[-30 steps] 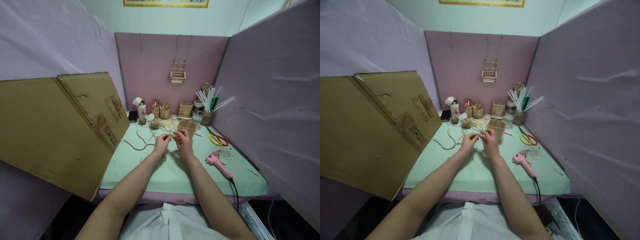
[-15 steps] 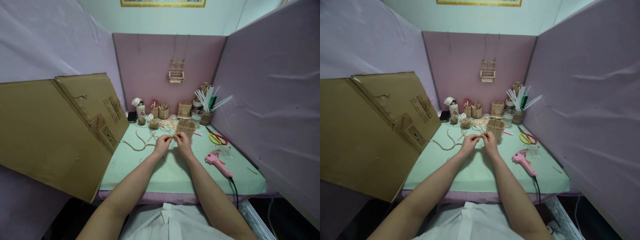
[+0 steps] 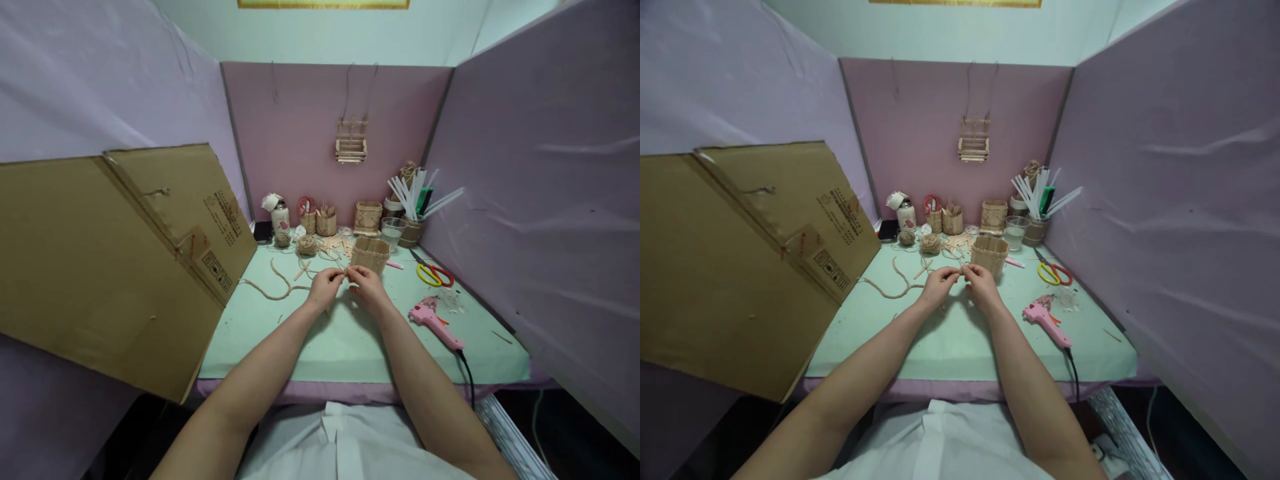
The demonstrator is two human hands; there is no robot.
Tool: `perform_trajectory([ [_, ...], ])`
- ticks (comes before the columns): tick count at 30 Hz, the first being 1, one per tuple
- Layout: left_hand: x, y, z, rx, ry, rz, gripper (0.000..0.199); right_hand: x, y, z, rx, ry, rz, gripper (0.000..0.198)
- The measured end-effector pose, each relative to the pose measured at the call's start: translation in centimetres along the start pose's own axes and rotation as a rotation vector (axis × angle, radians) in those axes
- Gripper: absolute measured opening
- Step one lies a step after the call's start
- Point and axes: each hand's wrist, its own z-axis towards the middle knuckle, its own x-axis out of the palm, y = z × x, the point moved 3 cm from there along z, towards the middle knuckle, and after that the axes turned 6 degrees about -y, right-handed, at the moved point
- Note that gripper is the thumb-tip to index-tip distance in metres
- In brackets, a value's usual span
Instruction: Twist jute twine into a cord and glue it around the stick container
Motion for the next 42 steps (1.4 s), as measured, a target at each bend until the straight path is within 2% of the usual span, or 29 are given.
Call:
perform_trajectory([
  [3,0.0,0.3,0.2,-0.001,-0.01,0.007,0.017,0.0,0.1,0.1,-0.067,-0.039,-0.005,0.033],
  [7,-0.1,0.7,0.5,-0.012,-0.083,-0.035,0.016,-0.1,0.3,0.1,-0.197,-0.081,-0.118,0.033],
  [14,-0.5,0.6,0.6,-0.001,-0.165,-0.03,0.01,0.1,0.4,0.0,-0.25,-0.058,-0.169,0.033],
  [20,-0.3,0.6,0.8,0.029,-0.188,0.015,0.007,0.1,0.8,-0.1,-0.411,-0.115,-0.265,0.022],
  [22,-0.2,0.7,0.8,0.03,-0.183,0.026,0.007,0.2,0.7,-0.1,-0.395,-0.101,-0.272,0.02],
  [25,0.0,0.7,0.9,0.023,-0.17,-0.004,0.007,0.3,0.4,0.0,-0.272,-0.074,-0.216,0.021],
  [28,0.1,0.6,0.9,-0.014,-0.107,-0.115,0.007,0.3,0.0,0.1,-0.102,-0.029,-0.123,0.024],
  [30,0.3,0.7,0.9,-0.089,-0.046,-0.231,0.01,0.3,-0.2,0.1,-0.041,-0.014,-0.074,0.026],
  [31,0.4,0.9,0.9,-0.134,-0.027,-0.286,0.011,0.2,-0.1,0.2,-0.054,-0.031,-0.066,0.026],
  [33,0.5,1.2,0.9,-0.199,-0.027,-0.361,0.015,0.0,0.2,0.2,-0.176,-0.1,-0.096,0.023],
  [35,0.5,1.5,1.0,-0.205,-0.06,-0.369,0.018,-0.1,0.7,0.1,-0.339,-0.16,-0.173,0.017],
  [37,0.3,1.7,1.1,-0.176,-0.097,-0.334,0.02,0.0,1.0,-0.1,-0.436,-0.169,-0.246,0.013],
  [42,0.0,1.2,1.0,-0.085,-0.119,-0.233,0.017,0.1,1.1,-0.3,-0.41,-0.158,-0.269,0.019],
])
